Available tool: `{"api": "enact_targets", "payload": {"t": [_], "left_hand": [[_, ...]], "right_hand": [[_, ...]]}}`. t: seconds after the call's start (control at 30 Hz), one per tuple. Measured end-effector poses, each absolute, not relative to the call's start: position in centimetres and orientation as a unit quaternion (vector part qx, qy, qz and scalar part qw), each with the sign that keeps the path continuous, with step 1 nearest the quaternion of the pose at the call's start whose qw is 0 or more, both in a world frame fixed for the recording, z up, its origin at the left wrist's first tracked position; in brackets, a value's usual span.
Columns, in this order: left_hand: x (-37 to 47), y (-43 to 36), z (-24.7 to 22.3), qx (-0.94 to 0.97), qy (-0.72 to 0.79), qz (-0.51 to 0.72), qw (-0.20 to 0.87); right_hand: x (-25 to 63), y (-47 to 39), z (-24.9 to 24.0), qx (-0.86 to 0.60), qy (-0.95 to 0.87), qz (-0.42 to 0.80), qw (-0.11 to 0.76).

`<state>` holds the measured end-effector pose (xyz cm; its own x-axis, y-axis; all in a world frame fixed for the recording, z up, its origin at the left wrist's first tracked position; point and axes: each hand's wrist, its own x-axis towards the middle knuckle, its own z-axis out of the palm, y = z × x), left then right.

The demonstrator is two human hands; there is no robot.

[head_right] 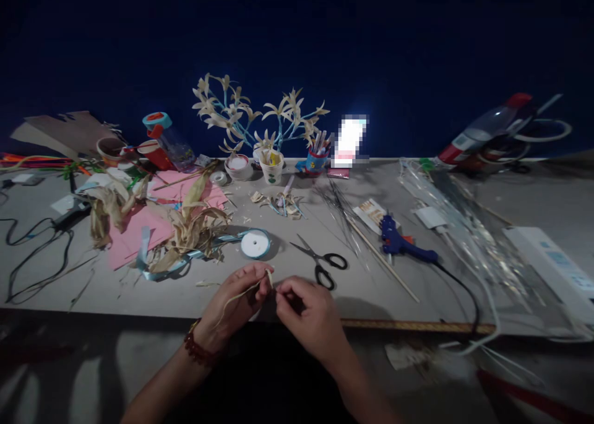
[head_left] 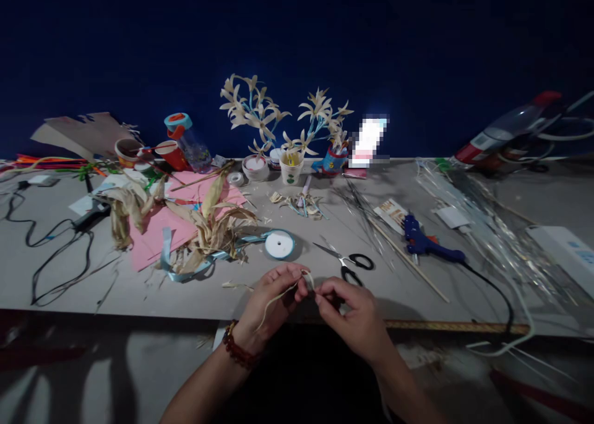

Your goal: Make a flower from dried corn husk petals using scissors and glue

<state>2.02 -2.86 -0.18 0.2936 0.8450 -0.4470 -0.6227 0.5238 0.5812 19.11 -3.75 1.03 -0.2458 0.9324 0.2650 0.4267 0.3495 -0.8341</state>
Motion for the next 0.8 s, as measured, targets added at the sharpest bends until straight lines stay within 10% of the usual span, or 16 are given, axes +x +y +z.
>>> {"api": "enact_targets", "payload": {"t": [0.8], "left_hand": [[2.17, -2.74, 0.18, 0.144, 0.372, 0.485, 0.778]], "right_hand": [[19.2, -3.76, 0.64, -0.48, -0.717, 0.328, 0.385]]}}
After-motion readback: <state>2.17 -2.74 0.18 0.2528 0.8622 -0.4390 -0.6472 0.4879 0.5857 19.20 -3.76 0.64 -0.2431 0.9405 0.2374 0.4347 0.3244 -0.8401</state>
